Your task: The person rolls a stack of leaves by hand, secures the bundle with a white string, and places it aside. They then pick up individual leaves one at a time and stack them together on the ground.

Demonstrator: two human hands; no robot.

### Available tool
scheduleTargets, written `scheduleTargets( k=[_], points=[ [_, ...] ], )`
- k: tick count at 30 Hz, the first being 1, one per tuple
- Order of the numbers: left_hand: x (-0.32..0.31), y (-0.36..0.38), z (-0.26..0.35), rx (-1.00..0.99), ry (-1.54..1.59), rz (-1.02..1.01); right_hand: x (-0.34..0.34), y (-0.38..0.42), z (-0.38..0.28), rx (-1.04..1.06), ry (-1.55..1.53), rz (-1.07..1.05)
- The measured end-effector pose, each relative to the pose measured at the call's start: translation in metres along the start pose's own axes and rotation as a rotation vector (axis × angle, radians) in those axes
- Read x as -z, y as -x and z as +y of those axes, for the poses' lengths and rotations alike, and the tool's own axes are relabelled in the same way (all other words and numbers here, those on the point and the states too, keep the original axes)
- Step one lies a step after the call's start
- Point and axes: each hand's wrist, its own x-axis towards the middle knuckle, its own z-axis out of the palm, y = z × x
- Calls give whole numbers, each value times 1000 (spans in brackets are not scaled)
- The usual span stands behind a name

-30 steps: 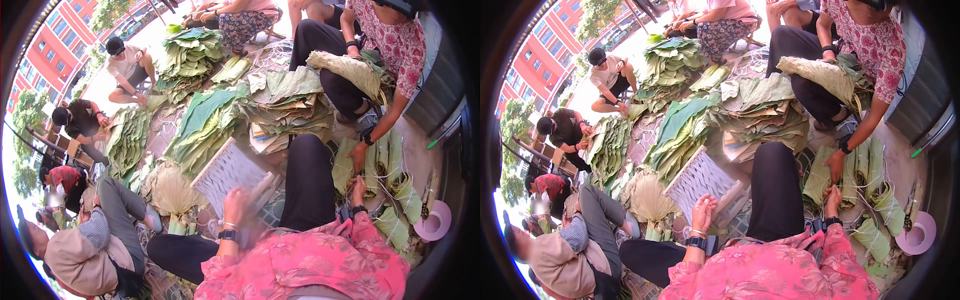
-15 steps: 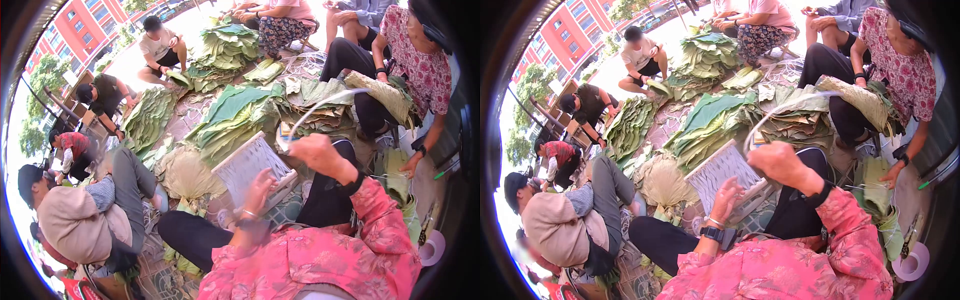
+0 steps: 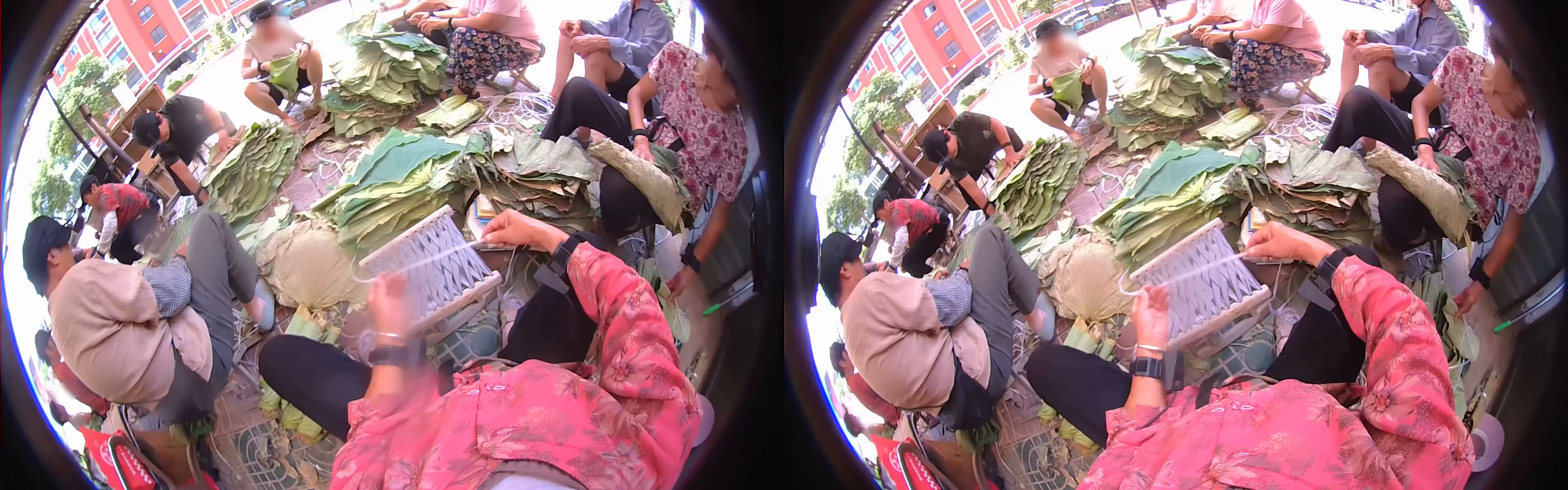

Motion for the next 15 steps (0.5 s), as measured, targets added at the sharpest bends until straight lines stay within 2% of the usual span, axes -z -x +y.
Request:
scheduleTargets(
  k=[1, 5, 9, 10, 15],
  points=[
    [13, -9, -3, -17, 4, 28, 14, 3, -6, -23, 119, 75],
    [52, -29, -14, -26, -44, 129, 55, -10, 0, -65, 491, 138],
    [81, -38, -29, -2, -165, 290, 50, -41, 46, 55, 825, 280],
    [85, -38, -29, 8, -155, 315, 39, -42, 53, -105, 824, 294],
    [133, -59, -34, 37, 44, 367, 11, -41, 84, -210, 691, 372]
  ],
)
